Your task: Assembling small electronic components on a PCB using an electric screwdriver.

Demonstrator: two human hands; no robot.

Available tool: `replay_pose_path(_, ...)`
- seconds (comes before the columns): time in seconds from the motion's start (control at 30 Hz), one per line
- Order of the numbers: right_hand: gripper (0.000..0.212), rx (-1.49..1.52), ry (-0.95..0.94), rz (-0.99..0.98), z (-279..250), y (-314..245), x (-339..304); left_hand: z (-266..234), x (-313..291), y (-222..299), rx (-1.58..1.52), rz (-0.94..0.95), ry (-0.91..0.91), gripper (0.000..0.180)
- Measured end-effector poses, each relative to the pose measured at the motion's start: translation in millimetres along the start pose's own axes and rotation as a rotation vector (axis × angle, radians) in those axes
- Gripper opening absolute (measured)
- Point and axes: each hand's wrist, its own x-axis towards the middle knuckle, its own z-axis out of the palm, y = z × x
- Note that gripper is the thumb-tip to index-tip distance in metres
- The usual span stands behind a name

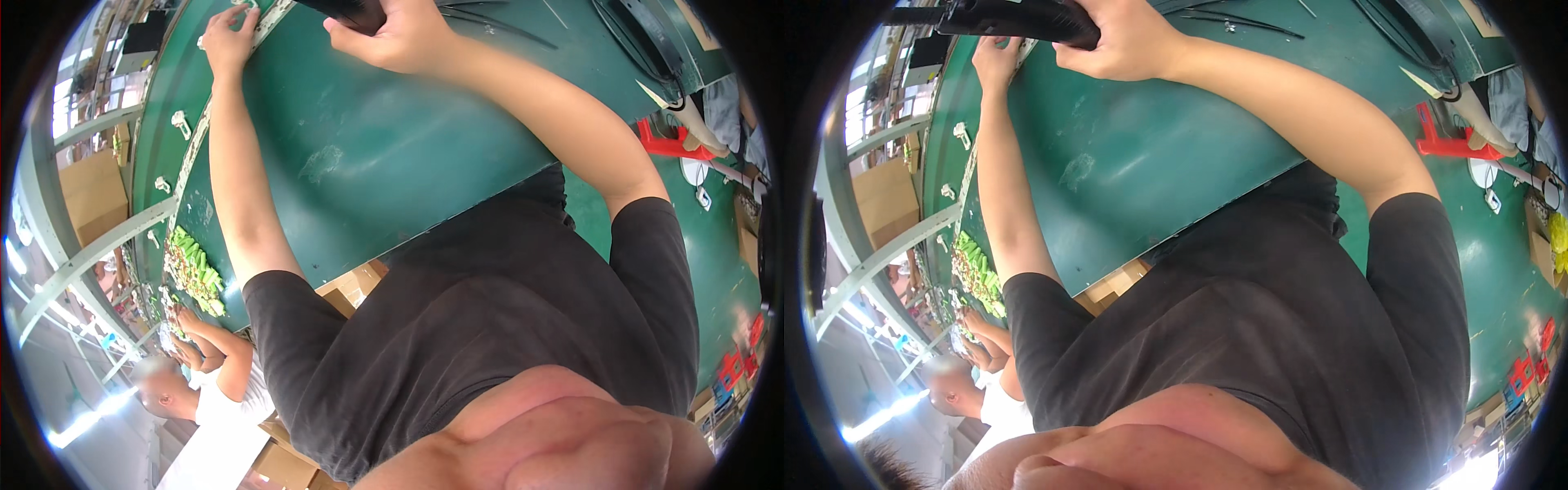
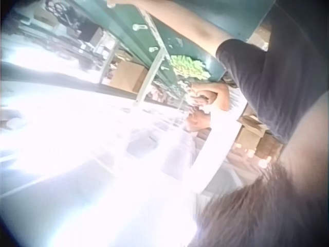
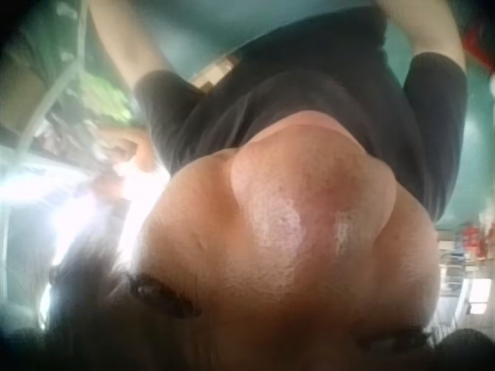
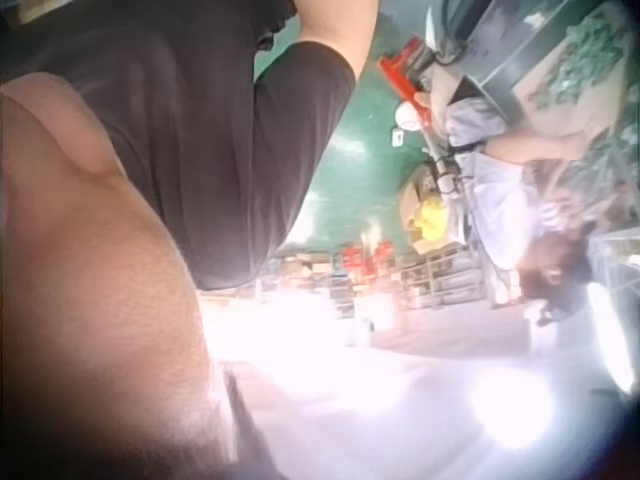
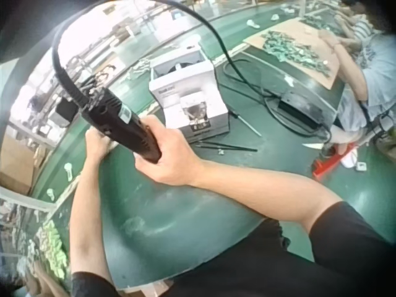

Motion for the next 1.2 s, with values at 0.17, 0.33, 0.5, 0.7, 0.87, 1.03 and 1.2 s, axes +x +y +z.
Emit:
replay_pose_path(0.17,0.049,-0.045,-0.020,0.077,-10.6,-2.9,-1.7,15.5,-2.8,42.0,0.012,-0.071,-0.056,0.021)
replay_pose_path(0.33,0.060,0.093,-0.027,0.083,-8.0,-7.0,2.2,12.5,-1.4,28.8,0.059,0.063,-0.076,0.015)
replay_pose_path(0.5,0.056,0.054,-0.009,0.228,-18.8,-7.4,8.9,-7.0,-31.7,91.4,-0.160,-0.064,-0.076,0.013)
replay_pose_path(0.7,0.023,0.307,0.067,-0.076,-82.7,-16.3,59.2,-52.6,-98.7,236.0,-0.510,0.307,-0.130,0.007)
replay_pose_path(0.87,0.028,0.327,-0.055,-0.037,-73.6,-7.0,57.5,-68.5,-141.0,255.5,-0.540,0.358,-0.104,0.017)
replay_pose_path(1.03,0.032,0.273,-0.112,-0.002,-73.7,-8.6,45.3,-82.7,-121.7,267.8,-0.504,0.397,0.006,0.030)
replay_pose_path(1.2,0.037,0.284,-0.151,0.017,-62.9,-2.8,37.7,-84.6,-119.5,243.5,-0.552,0.446,-0.323,0.032)
